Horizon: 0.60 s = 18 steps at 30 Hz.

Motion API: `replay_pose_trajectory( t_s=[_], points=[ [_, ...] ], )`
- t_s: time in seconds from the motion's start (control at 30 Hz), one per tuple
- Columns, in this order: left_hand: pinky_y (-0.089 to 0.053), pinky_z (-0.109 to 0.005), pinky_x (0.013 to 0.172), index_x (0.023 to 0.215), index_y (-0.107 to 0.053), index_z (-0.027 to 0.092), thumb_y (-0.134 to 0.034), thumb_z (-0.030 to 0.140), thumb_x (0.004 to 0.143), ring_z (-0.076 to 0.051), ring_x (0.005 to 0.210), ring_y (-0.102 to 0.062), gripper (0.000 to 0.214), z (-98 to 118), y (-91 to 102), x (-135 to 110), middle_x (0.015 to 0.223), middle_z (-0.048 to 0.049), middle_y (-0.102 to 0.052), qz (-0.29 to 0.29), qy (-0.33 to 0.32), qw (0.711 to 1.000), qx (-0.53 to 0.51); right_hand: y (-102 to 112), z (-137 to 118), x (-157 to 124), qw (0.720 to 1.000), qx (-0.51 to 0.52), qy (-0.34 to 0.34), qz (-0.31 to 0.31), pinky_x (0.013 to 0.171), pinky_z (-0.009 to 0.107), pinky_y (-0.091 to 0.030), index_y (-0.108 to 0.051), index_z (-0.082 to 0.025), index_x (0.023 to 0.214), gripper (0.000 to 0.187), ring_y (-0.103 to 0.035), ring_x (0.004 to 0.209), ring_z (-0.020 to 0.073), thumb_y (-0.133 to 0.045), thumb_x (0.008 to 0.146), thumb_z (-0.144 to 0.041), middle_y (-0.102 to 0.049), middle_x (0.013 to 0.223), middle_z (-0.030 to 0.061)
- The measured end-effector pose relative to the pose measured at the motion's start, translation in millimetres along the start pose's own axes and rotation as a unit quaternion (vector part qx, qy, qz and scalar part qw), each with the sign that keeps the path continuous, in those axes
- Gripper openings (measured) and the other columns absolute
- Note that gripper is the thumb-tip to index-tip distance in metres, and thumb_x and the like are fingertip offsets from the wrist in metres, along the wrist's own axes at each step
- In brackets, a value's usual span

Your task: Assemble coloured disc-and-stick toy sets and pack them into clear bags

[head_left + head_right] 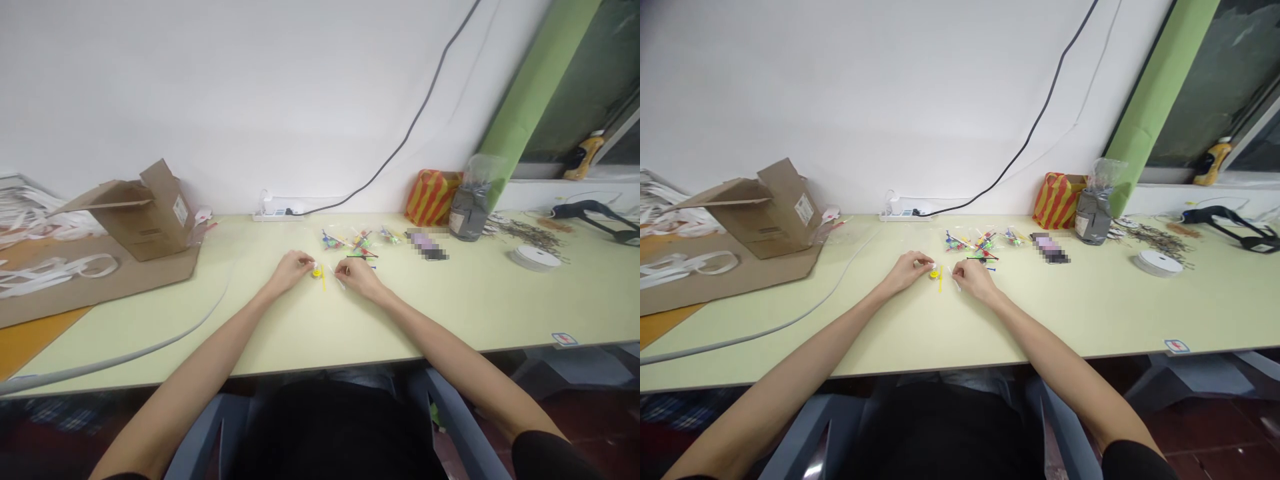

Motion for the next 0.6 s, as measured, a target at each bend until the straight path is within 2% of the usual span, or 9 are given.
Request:
replay_pose_trajectory(
  t_s=[0.6],
  points=[
    [-0.048, -0.039, 0.089, 0.095, -0.077, 0.023, -0.059, 0.044, 0.088, -0.025, 0.096, -0.063, 0.029, 3.7, -2.2, -0.1, 0.099, -0.0067, -0.075, -0.010, -0.016, 1.000, -0.010, -8.9, -3.7, 3.3, 1.000, 0.008, 0.003, 0.018, 0.072, 0.024, -0.040, -0.074, -0.017, 0.089, 0.008, -0.060, 0.075, 0.0149, -0.067, 0.087, -0.018, -0.070, 0.082, 0.0039]
  ],
)
Point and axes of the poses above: each hand's wrist, its own x-axis towards the middle knuckle, its own y-axis out of the back of the hand, z = x × y, the point moved 5 cm from there along x, towards the middle knuckle
